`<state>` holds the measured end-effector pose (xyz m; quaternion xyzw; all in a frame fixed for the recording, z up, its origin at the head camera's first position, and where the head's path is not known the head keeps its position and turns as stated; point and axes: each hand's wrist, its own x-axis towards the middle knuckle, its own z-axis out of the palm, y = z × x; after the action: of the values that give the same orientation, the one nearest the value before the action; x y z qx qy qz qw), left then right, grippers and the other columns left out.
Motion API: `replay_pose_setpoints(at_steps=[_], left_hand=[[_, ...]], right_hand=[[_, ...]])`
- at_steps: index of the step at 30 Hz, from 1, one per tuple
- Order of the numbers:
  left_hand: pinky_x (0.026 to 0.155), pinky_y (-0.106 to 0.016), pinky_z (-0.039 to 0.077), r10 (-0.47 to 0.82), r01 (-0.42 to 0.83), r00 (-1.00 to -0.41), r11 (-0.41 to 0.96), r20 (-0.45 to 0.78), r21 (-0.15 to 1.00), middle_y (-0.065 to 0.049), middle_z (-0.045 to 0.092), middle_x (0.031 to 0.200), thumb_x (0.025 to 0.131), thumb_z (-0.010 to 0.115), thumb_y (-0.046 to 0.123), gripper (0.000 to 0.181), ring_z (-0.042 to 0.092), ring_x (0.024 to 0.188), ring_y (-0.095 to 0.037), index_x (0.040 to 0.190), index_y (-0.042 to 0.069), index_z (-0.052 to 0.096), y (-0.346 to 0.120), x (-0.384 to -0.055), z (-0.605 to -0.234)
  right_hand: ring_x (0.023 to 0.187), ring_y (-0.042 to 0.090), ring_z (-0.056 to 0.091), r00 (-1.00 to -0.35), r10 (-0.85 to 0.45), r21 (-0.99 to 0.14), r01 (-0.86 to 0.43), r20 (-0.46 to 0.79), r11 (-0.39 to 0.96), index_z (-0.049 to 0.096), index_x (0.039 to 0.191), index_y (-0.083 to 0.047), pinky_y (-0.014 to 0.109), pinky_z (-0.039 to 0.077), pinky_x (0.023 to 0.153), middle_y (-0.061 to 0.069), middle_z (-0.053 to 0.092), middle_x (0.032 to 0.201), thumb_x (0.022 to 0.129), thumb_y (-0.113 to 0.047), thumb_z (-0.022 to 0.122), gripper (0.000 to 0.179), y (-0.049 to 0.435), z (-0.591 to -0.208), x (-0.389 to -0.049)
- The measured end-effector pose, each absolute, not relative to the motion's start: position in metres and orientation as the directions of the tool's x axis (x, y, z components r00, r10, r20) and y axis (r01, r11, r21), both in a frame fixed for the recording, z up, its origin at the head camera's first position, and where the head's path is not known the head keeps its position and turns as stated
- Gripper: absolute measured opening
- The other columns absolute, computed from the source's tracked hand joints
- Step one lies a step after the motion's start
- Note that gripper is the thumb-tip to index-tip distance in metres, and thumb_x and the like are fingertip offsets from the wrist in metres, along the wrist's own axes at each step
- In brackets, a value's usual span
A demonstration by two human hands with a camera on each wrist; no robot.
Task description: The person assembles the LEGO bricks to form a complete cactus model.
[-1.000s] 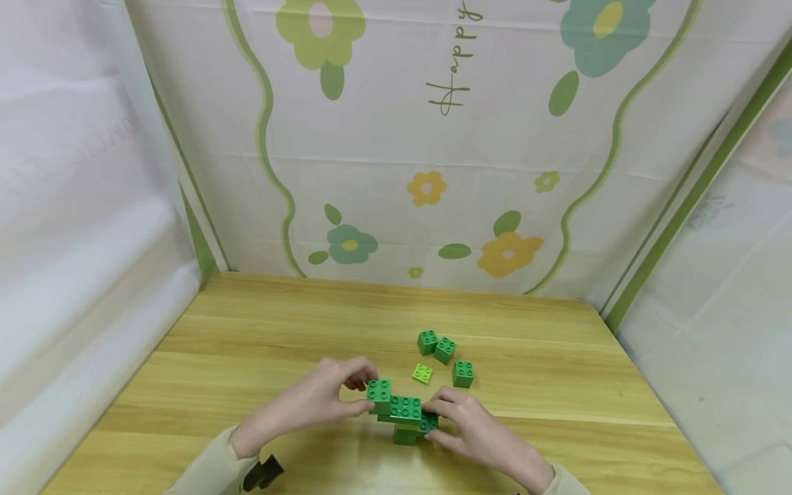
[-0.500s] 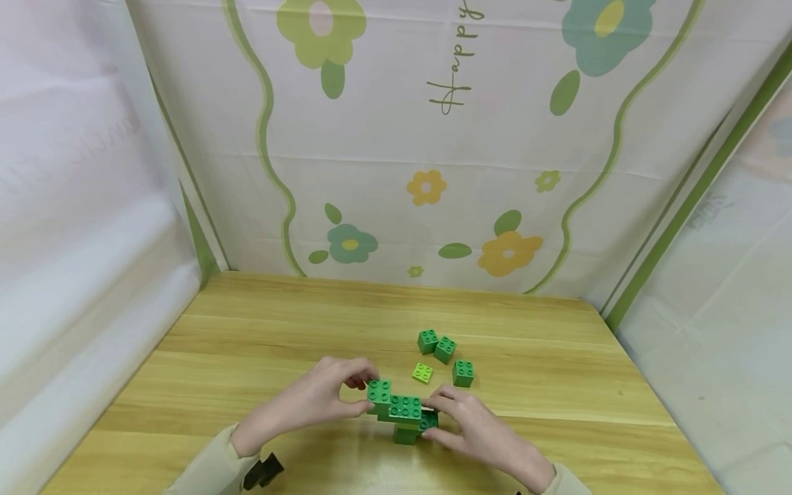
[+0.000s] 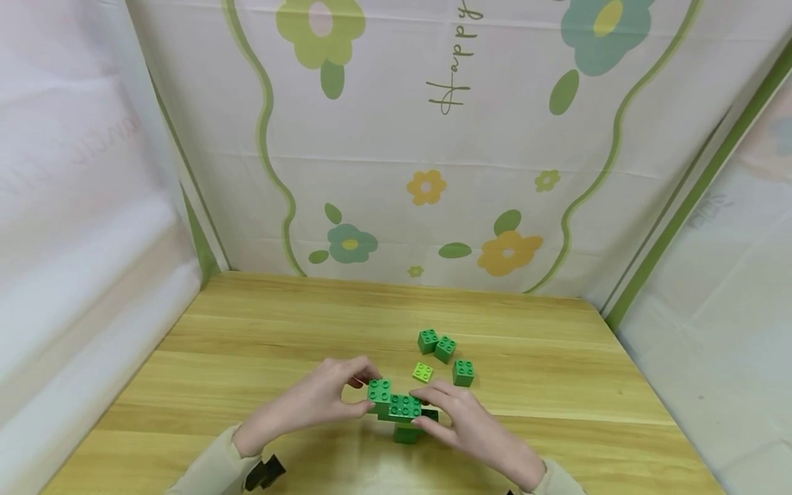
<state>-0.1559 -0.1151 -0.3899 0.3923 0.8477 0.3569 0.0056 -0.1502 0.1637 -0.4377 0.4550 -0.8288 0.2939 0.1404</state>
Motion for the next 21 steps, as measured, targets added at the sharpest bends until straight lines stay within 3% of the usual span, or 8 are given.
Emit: replay_pose_setpoints(at_steps=[6,21], left_hand=[[0.078,-0.016,0.058,0.673,0.662,-0.681,0.397,0.288,0.636,-0.002,0.073,0.099,0.086,0.071,0.005,0.024,0.070,0.089,-0.007,0.105,0.011,0.059,-0.1150,-0.1563,-0.3948],[0.077,-0.017,0.059,0.718,0.772,-0.595,0.386,0.360,0.506,0.002,0.074,0.096,0.084,0.073,0.001,0.022,0.069,0.088,-0.005,0.099,0.011,0.059,-0.1110,-0.1555,-0.3925]], right_hand=[[0.094,0.009,0.068,-0.548,-0.644,-0.392,-0.835,0.534,0.385,0.067,0.119,-0.003,0.026,0.061,0.078,0.000,0.071,0.106,0.091,-0.020,0.072,0.033,0.1628,-0.4417,-0.1502],[0.082,0.007,0.067,-0.551,-0.607,-0.388,-0.834,0.572,0.391,0.070,0.115,0.000,0.012,0.055,0.071,0.000,0.073,0.098,0.088,-0.017,0.075,0.032,0.1609,-0.4458,-0.1481]])
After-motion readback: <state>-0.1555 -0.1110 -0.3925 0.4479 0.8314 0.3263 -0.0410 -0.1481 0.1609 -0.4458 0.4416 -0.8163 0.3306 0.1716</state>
